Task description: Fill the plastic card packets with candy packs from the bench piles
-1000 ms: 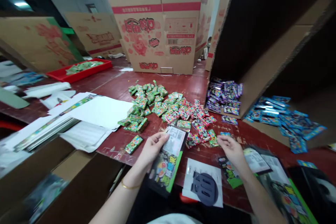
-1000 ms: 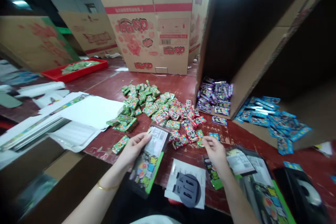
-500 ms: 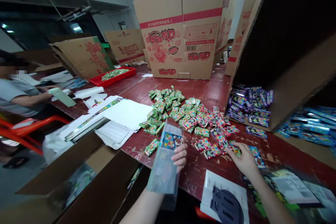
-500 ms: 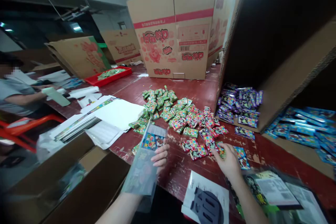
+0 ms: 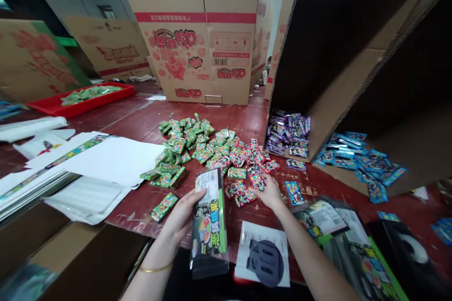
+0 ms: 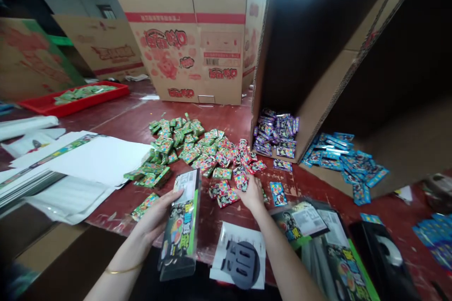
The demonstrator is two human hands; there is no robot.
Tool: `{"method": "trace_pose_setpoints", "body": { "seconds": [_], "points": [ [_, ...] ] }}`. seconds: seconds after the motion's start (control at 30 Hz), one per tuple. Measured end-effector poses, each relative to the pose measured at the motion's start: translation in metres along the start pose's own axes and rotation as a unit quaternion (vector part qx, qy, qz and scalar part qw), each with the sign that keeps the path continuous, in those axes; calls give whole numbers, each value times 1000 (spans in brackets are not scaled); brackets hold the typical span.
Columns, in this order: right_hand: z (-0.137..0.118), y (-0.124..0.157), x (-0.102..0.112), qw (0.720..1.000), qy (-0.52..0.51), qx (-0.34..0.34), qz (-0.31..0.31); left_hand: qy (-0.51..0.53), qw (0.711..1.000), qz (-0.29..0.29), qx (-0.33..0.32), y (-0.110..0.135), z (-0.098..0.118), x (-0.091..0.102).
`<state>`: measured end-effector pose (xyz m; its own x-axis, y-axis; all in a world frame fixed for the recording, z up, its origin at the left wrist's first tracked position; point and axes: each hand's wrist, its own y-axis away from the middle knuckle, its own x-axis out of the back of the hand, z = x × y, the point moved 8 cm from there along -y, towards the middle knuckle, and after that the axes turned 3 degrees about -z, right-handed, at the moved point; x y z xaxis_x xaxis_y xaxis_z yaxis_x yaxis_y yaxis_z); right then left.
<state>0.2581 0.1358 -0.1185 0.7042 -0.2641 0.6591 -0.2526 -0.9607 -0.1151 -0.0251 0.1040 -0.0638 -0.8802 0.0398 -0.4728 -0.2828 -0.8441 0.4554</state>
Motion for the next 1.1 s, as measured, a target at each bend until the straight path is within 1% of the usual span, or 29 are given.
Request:
{"method": "trace_pose_setpoints", "body": {
  "seconds": [0.1, 0.17, 0.23, 0.33, 0.4, 0.47, 0.53, 0.6, 0.7, 0.8, 0.87, 0.93, 0.97, 1.0, 1.1],
  "points": [
    [3, -3, 0, 999, -31, -4, -23, -63, 997, 7, -49, 5, 11, 6],
    [9, 2, 8, 998, -57, 5, -36, -117, 989, 28, -82, 9, 20, 12],
    [18, 11, 22, 996, -81, 10, -40, -159, 981, 45, -103, 12, 28, 17],
    [26, 24, 37, 994, -102, 8, -38, -170, 980, 37, -101, 10, 29, 16],
    [21, 24, 39, 994, -98, 14, -40, -164, 982, 24, -95, 7, 26, 10],
    [6, 16, 32, 995, -86, 26, -39, -166, 982, 9, -94, 4, 22, 2],
    [-12, 1, 18, 996, -79, 33, -38, -176, 979, 1, -100, 4, 20, -6],
    [-26, -16, 2, 996, -80, 24, -38, -189, 976, 0, -112, 7, 21, -11],
    [-33, -36, -13, 995, -98, -12, -34, -215, 966, 11, -144, 17, 27, -6],
    [-30, -41, -12, 987, -148, -39, -50, -253, 954, 18, -159, 24, 30, 5],
    [-28, -34, -4, 975, -201, -50, -75, -282, 946, 2, -160, 23, 28, 9],
    [-30, -18, 8, 960, -254, -59, -105, -310, 937, -28, -161, 20, 25, 4],
    [-33, -8, 13, 947, -290, -66, -123, -323, 931, -45, -161, 19, 23, -1],
    [-37, 3, 19, 929, -334, -74, -143, -337, 925, -61, -163, 18, 21, -7],
    [-57, 36, 35, 858, -463, -98, -197, -392, 898, -99, -174, 25, 19, -31]
  ]
}}
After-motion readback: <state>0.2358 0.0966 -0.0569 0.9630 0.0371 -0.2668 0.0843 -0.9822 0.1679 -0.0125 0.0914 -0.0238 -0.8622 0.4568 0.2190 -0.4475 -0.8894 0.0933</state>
